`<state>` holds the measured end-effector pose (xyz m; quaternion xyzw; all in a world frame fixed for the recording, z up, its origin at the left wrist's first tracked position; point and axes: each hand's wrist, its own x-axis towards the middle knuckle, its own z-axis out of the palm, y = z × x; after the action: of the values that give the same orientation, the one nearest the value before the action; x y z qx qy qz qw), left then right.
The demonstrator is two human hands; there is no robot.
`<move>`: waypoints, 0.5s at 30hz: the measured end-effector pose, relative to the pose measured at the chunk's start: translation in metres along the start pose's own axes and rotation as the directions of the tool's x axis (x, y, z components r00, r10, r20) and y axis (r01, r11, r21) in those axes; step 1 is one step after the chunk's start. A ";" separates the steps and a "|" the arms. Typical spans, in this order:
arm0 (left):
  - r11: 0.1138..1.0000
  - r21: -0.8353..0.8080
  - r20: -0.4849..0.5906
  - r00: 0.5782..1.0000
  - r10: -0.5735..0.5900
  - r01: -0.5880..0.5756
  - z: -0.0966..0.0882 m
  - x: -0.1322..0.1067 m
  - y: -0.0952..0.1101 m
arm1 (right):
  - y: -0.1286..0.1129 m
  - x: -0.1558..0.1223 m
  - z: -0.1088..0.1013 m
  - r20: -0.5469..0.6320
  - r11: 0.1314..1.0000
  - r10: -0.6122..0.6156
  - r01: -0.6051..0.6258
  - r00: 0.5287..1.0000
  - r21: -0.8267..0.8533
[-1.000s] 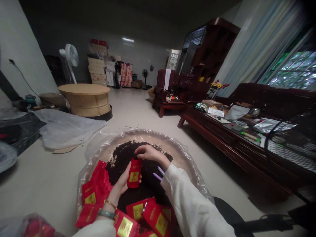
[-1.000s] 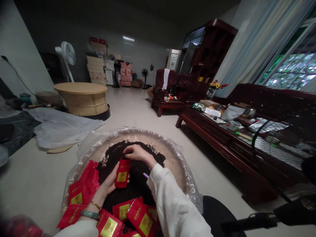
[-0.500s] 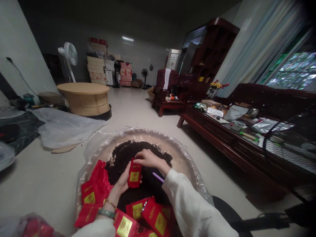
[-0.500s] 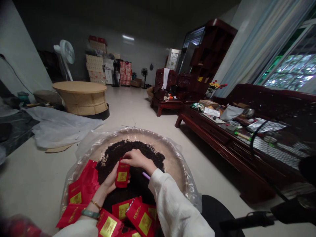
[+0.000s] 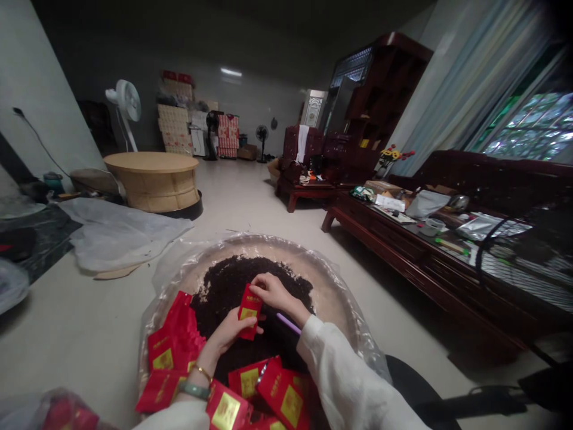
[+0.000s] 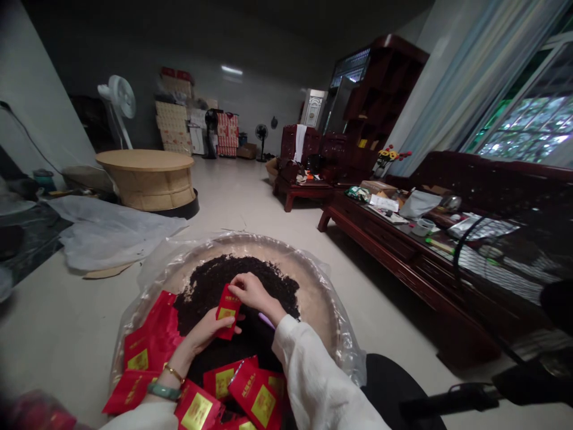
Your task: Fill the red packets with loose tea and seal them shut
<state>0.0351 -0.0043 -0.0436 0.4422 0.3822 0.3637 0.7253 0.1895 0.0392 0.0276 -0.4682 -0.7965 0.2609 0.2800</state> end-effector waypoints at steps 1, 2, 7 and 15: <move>1.000 0.013 -0.003 1.000 -0.004 0.004 0.001 0.000 0.001 | 0.000 -0.001 -0.001 -0.013 0.999 -0.023 0.023 1.000 -0.045; 1.000 0.026 -0.006 1.000 -0.009 0.009 0.001 0.000 0.001 | 0.000 -0.002 -0.001 0.000 0.996 -0.032 0.032 0.999 -0.081; 0.996 0.082 0.007 0.999 -0.042 0.042 0.005 -0.001 -0.001 | -0.002 -0.007 0.001 0.190 0.996 0.089 -0.088 0.978 -0.011; 0.998 -0.034 -0.098 0.994 -0.047 0.044 0.008 -0.003 0.000 | 0.026 -0.032 0.005 -0.093 0.988 0.102 -0.089 0.990 0.129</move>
<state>0.0404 -0.0100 -0.0403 0.4034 0.4218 0.3743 0.7206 0.2145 0.0211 -0.0006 -0.4998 -0.7405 0.2994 0.3350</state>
